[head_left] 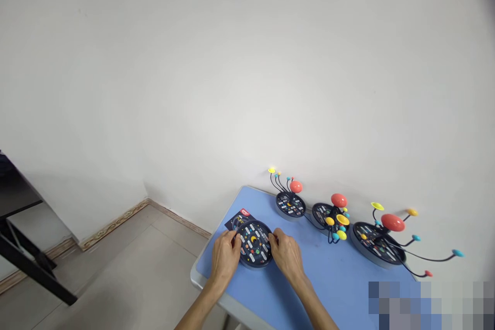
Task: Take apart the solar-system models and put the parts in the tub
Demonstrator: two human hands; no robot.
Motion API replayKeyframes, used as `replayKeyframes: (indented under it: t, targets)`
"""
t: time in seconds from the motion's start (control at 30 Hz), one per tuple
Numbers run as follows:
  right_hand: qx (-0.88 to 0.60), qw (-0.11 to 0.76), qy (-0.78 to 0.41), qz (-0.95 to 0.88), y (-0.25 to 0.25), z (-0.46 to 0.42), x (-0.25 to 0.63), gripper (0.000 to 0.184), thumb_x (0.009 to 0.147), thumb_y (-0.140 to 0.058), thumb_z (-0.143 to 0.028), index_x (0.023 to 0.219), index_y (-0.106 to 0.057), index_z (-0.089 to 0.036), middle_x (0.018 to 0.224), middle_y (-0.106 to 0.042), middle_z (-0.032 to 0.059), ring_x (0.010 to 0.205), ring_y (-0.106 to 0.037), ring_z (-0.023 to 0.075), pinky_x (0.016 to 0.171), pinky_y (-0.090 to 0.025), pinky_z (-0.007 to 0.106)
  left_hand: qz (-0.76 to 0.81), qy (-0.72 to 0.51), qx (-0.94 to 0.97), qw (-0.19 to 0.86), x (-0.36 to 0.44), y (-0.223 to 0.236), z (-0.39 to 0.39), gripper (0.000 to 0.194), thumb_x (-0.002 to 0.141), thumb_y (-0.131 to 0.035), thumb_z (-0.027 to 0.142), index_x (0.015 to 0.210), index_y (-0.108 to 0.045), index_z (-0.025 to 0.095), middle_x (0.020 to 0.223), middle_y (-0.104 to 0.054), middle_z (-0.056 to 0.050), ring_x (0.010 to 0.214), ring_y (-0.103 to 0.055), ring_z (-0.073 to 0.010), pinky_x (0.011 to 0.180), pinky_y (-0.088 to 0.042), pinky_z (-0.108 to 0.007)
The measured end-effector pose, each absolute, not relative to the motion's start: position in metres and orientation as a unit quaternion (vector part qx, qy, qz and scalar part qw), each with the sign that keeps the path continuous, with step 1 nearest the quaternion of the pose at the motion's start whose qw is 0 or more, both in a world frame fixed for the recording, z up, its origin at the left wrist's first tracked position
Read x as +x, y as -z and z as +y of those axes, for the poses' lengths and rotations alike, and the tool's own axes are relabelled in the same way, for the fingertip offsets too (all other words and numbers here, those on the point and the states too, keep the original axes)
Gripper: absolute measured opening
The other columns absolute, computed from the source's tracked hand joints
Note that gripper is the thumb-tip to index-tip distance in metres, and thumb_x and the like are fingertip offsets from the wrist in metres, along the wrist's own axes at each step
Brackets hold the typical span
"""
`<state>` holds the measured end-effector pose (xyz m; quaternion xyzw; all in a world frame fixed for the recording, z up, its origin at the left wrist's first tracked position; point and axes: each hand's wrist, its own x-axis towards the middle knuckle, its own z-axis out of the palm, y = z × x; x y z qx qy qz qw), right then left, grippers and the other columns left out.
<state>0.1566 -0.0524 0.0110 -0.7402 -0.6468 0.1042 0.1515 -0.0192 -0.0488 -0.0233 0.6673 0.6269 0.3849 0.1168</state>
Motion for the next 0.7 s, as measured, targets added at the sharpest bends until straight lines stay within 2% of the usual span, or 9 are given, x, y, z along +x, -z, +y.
replayKeyframes:
  t: [0.17, 0.3, 0.4, 0.53, 0.7]
  targets:
    - [-0.745, 0.145, -0.092, -0.645, -0.01, -0.052, 0.157, 0.026, 0.101, -0.04, -0.025, 0.088, -0.062, -0.021, 0.081, -0.075, 0.006, 0.073, -0.068, 0.0181, 0.056, -0.022, 0.028, 0.6, -0.456, 0.643, 0.136, -0.019, 0.023, -0.053, 0.029, 0.091, -0.044, 0.032, 0.085, -0.07, 0.022, 0.079, -0.065, -0.005, 0.071, -0.062, -0.0191, 0.07, -0.048, -0.03]
    - [-0.742, 0.163, -0.094, -0.644, -0.01, -0.053, 0.159, 0.025, 0.1, -0.041, -0.024, 0.086, -0.062, -0.021, 0.076, -0.073, 0.0047, 0.07, -0.066, 0.017, 0.056, -0.023, 0.027, 0.588, -0.485, 0.625, 0.166, -0.02, 0.021, -0.055, 0.029, 0.091, -0.045, 0.039, 0.089, -0.069, 0.022, 0.083, -0.068, -0.006, 0.073, -0.064, -0.0198, 0.072, -0.049, -0.031]
    - [-0.726, 0.207, -0.125, -0.644, -0.012, -0.054, 0.161, 0.026, 0.099, -0.04, -0.023, 0.082, -0.059, -0.021, 0.068, -0.07, 0.0025, 0.066, -0.064, 0.0162, 0.055, -0.027, 0.025, 0.579, -0.49, 0.61, 0.227, -0.019, 0.018, -0.052, 0.033, 0.091, -0.044, 0.048, 0.085, -0.064, 0.023, 0.076, -0.069, -0.003, 0.067, -0.063, -0.0187, 0.066, -0.048, -0.03]
    - [-0.693, 0.292, -0.225, -0.619, -0.018, -0.048, 0.161, 0.024, 0.097, -0.039, -0.027, 0.081, -0.055, -0.022, 0.058, -0.062, -0.0023, 0.052, -0.06, 0.0144, 0.053, -0.034, 0.022, 0.566, -0.524, 0.574, 0.275, -0.016, 0.013, -0.037, 0.036, 0.086, -0.044, 0.056, 0.076, -0.055, 0.023, 0.07, -0.065, -0.001, 0.066, -0.061, -0.0177, 0.064, -0.048, -0.029]
    - [-0.672, 0.375, -0.32, -0.553, -0.027, -0.018, 0.155, 0.028, 0.096, -0.036, -0.037, 0.081, -0.054, -0.022, 0.052, -0.058, -0.0036, 0.045, -0.059, 0.0158, 0.049, -0.041, 0.022, 0.567, -0.54, 0.544, 0.3, -0.012, -0.002, 0.005, 0.029, 0.084, -0.046, 0.047, 0.087, -0.06, 0.021, 0.077, -0.066, -0.001, 0.072, -0.062, -0.0172, 0.067, -0.049, -0.027]
